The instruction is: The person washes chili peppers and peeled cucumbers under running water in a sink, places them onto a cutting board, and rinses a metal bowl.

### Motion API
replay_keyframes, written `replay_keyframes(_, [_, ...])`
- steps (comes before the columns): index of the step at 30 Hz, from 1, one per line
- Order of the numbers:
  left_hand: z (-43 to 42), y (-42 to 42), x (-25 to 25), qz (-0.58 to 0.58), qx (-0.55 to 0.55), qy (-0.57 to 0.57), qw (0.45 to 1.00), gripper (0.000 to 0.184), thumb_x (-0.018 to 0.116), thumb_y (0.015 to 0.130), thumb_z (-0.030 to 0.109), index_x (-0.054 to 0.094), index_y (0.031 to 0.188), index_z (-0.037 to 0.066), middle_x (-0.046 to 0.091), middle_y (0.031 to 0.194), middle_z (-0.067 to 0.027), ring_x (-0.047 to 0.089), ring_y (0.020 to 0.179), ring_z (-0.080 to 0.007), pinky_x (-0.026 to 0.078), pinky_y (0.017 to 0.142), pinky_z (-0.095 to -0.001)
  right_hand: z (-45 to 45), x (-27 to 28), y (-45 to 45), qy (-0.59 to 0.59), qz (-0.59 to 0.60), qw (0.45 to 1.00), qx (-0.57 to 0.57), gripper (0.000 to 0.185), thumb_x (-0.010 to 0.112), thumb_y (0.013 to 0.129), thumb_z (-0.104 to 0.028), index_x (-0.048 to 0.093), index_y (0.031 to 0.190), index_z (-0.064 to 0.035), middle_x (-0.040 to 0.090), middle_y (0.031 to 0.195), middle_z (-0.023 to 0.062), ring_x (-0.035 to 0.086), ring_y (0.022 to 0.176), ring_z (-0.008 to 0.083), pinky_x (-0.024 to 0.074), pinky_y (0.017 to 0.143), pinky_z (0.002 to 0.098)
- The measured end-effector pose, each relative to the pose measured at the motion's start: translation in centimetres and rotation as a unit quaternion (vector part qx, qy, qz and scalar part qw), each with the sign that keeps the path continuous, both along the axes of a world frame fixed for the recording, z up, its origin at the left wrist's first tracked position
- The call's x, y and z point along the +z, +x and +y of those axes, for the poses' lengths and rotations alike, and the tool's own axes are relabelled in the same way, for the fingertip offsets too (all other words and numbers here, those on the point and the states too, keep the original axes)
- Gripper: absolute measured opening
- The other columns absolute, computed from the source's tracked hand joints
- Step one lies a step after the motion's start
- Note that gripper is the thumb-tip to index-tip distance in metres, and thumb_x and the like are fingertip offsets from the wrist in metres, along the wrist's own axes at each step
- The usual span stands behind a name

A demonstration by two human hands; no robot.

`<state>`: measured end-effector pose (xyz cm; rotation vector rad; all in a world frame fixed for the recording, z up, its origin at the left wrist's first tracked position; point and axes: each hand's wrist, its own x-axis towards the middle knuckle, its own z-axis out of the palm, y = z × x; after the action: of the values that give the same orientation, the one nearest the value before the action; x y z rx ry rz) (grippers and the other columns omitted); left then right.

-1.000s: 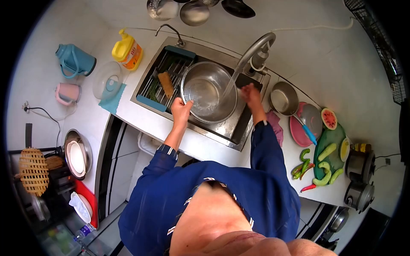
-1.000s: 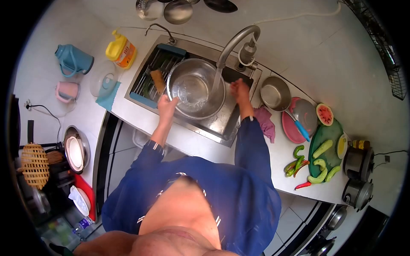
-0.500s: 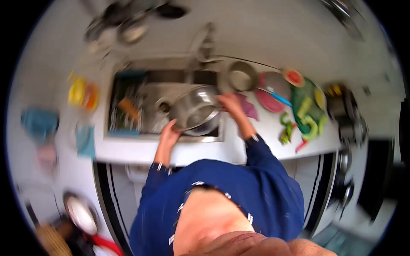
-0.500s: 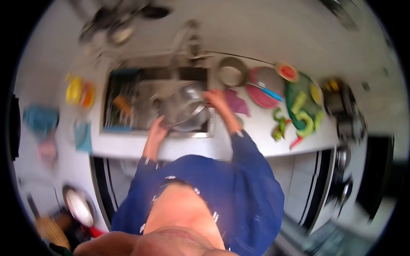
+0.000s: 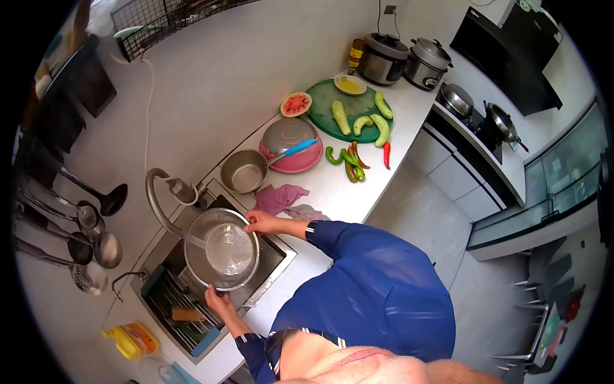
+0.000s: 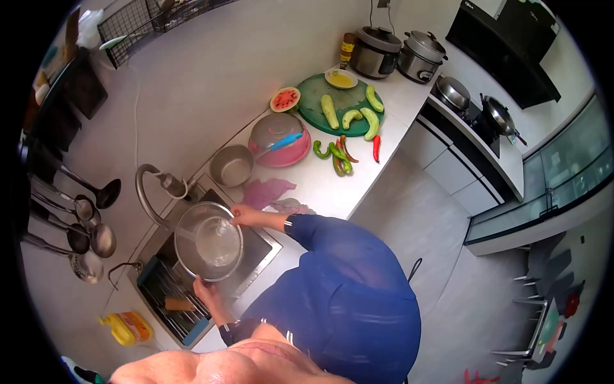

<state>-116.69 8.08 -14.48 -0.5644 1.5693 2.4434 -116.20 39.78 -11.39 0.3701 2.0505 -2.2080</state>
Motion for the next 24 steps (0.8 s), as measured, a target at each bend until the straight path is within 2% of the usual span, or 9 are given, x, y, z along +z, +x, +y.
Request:
replay_keyframes(5, [-1.1,-1.8,5.9,0.120,-0.009,-0.047,0.992,0.014,0.060,0.085,0.015,0.048,0.080,0.009,0.052,0.069,-0.0007,0.050,0.056,-0.0103,0.046,0.052,-0.0243,-3.9,-4.3,-5.3,0.112,-0.014,0.989,-0.096,0.020,0.065,0.078,-0.018,0.057,0.088,-0.0029,0.056,0.075,0.0047,0.051,0.060,0.0153,0.0423,0.049,0.0330])
replay_keyframes(8, [-1.2,-0.5,12.0,0.130,-0.040,-0.057,0.989,0.010,0.057,0.087,0.014,0.051,0.089,0.006,0.057,0.075,-0.0034,0.058,0.063,-0.0139,0.052,0.057,-0.0245,-8.6,-5.8,-5.8,0.041,-0.070,0.988,-0.130,0.018,0.062,0.080,-0.019,0.061,0.088,-0.0028,0.059,0.077,0.0078,0.052,0.059,0.0175,0.0426,0.050,0.0366])
replay_keyframes(11, [-0.8,1.1,16.4,0.140,-0.094,-0.060,0.984,0.021,0.053,0.088,0.011,0.051,0.103,-0.003,0.060,0.088,-0.0114,0.063,0.075,-0.0203,0.055,0.065,-0.0261,-11.6,-8.0,-4.7,0.107,-0.081,0.990,-0.048,0.019,0.059,0.082,-0.021,0.063,0.087,-0.0033,0.060,0.077,0.0098,0.054,0.057,0.0184,0.0430,0.048,0.0379])
replay_keyframes(15, [1.9,1.8,18.6,0.153,-0.184,-0.063,0.969,0.034,0.053,0.086,0.007,0.046,0.115,-0.009,0.058,0.101,-0.0201,0.062,0.091,-0.0276,0.054,0.072,-0.0299,-12.6,-10.4,-3.9,-0.072,-0.168,0.983,-0.014,0.017,0.059,0.080,-0.020,0.064,0.083,-0.0040,0.060,0.073,0.0100,0.058,0.060,0.0193,0.0490,0.048,0.0364])
replay_keyframes(17, [3.8,2.2,19.5,0.169,-0.189,-0.070,0.965,0.038,0.055,0.084,0.005,0.045,0.118,-0.010,0.058,0.103,-0.0197,0.061,0.094,-0.0281,0.053,0.074,-0.0319,-12.5,-11.9,-4.6,0.052,-0.058,0.990,0.119,0.019,0.057,0.081,-0.021,0.062,0.086,-0.0036,0.060,0.081,0.0092,0.060,0.069,0.0204,0.0509,0.055,0.0381])
replay_keyframes(19, [4.7,2.2,19.6,0.197,-0.197,-0.111,0.954,0.039,0.056,0.083,0.003,0.045,0.119,-0.010,0.058,0.103,-0.0190,0.060,0.094,-0.0270,0.053,0.075,-0.0325,-12.2,-12.2,-5.8,0.221,-0.005,0.949,0.224,0.023,0.050,0.083,-0.022,0.060,0.094,-0.0042,0.060,0.091,0.0099,0.059,0.078,0.0205,0.0503,0.066,0.0381])
replay_keyframes(21, [4.7,2.1,19.5,0.206,-0.209,-0.134,0.946,0.039,0.057,0.082,0.002,0.047,0.118,-0.009,0.058,0.104,-0.0179,0.061,0.093,-0.0260,0.052,0.075,-0.0316,-13.3,-11.8,-7.4,0.215,-0.017,0.957,0.194,0.026,0.046,0.084,-0.020,0.059,0.100,-0.0037,0.061,0.094,0.0118,0.059,0.084,0.0212,0.0485,0.072,0.0374])
replay_keyframes(23, [4.6,2.3,19.8,0.197,-0.180,-0.119,0.957,0.037,0.058,0.083,0.003,0.048,0.117,-0.009,0.059,0.102,-0.0168,0.061,0.091,-0.0237,0.052,0.074,-0.0303,-14.4,-11.0,-8.4,0.013,-0.108,0.994,0.031,0.023,0.049,0.084,-0.014,0.060,0.100,-0.0016,0.063,0.091,0.0141,0.061,0.085,0.0229,0.0468,0.072,0.0369])
replay_keyframes(24, [4.1,2.1,19.6,0.181,-0.172,-0.116,0.961,0.037,0.058,0.083,0.003,0.049,0.116,-0.009,0.060,0.101,-0.0162,0.061,0.090,-0.0226,0.052,0.073,-0.0298,-14.9,-9.5,-8.0,-0.040,-0.118,0.991,0.056,0.023,0.048,0.085,-0.014,0.060,0.100,-0.0014,0.063,0.091,0.0135,0.060,0.085,0.0226,0.0465,0.072,0.0368])
